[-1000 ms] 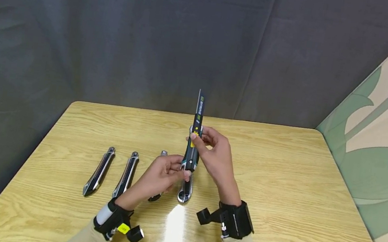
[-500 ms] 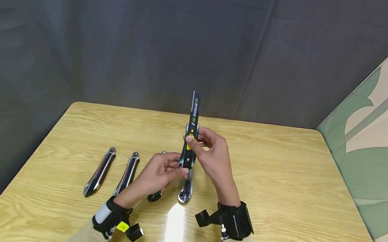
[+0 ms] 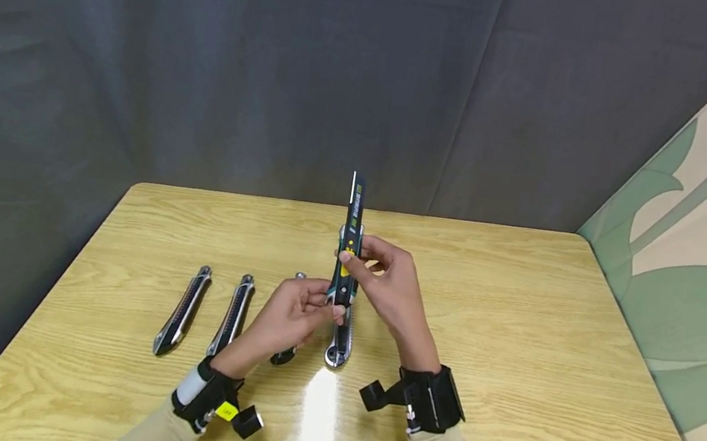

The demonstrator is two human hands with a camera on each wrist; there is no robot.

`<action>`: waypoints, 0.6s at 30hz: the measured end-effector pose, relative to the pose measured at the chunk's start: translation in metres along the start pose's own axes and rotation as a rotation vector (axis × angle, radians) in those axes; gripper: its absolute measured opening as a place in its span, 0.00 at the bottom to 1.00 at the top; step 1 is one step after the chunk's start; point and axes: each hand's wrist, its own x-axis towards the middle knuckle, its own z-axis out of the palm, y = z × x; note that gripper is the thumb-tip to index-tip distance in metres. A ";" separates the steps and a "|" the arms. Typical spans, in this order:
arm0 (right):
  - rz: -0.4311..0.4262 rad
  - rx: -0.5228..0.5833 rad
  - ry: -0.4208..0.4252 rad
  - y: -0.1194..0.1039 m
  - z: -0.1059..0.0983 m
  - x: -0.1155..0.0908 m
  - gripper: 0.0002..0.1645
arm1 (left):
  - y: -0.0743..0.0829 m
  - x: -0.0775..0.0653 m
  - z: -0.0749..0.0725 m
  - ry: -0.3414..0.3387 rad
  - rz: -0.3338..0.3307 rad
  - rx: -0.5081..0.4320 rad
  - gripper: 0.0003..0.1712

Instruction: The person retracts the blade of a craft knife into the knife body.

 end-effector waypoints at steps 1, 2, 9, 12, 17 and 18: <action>0.002 0.005 -0.003 0.000 0.000 0.000 0.16 | 0.000 0.000 0.000 0.001 -0.003 0.001 0.19; 0.005 0.009 -0.004 -0.001 0.000 -0.001 0.16 | 0.001 0.000 -0.001 0.004 -0.005 0.003 0.18; 0.016 0.010 -0.001 -0.002 -0.002 -0.002 0.16 | 0.004 -0.001 -0.001 0.000 0.016 0.004 0.18; 0.018 0.002 -0.012 -0.002 -0.001 -0.002 0.16 | 0.004 -0.002 0.000 -0.003 0.012 -0.011 0.17; 0.020 0.001 -0.027 -0.001 -0.001 -0.002 0.15 | 0.004 -0.003 -0.001 0.001 0.011 -0.017 0.17; 0.022 0.003 -0.032 -0.001 -0.001 -0.002 0.15 | 0.005 -0.003 -0.001 0.002 0.012 -0.013 0.17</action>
